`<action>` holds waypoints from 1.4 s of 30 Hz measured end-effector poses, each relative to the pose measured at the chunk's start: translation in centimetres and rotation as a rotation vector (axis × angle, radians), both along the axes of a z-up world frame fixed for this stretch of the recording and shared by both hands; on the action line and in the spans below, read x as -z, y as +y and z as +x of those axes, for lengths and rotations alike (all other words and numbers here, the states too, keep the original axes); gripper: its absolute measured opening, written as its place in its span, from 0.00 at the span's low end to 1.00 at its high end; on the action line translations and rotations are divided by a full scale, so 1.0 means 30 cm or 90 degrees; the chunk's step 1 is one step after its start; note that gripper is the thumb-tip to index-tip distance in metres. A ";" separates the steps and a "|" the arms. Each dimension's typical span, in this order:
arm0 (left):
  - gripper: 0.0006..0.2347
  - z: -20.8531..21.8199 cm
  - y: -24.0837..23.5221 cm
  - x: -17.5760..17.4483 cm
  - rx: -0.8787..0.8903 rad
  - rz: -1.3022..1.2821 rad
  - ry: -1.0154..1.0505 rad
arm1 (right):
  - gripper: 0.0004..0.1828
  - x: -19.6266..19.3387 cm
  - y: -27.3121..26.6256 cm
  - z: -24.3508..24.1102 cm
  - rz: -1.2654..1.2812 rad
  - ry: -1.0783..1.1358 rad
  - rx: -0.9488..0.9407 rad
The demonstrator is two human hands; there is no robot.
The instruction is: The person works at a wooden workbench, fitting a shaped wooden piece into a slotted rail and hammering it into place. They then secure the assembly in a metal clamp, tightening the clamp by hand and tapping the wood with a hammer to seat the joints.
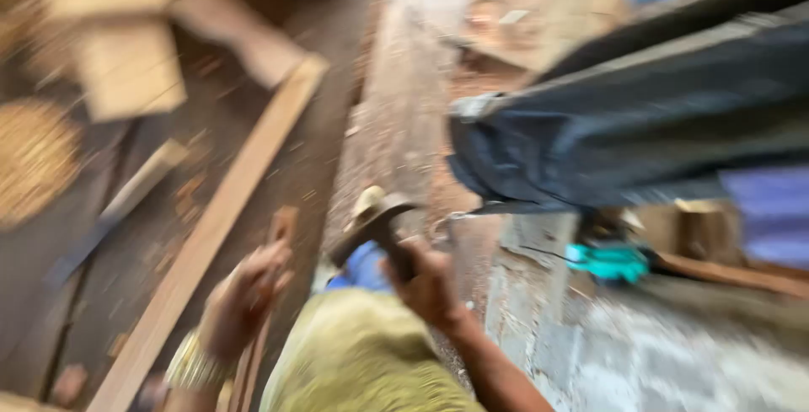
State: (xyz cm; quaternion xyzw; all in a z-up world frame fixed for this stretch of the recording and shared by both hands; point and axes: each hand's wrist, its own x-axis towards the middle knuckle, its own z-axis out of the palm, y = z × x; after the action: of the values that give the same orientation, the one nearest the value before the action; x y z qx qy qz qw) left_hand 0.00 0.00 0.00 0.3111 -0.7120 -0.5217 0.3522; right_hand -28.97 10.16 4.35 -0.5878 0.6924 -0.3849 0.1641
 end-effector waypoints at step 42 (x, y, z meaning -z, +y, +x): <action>0.02 0.232 -0.180 0.940 0.253 -0.360 -0.156 | 0.05 0.062 -0.067 0.254 0.218 0.090 -0.241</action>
State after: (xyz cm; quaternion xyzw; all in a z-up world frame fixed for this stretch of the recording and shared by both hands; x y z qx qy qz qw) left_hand 6.95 -5.40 -28.21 0.1172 -0.9115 -0.3217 0.2279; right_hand -21.35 8.15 2.48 -0.6960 0.6349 -0.1825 0.2815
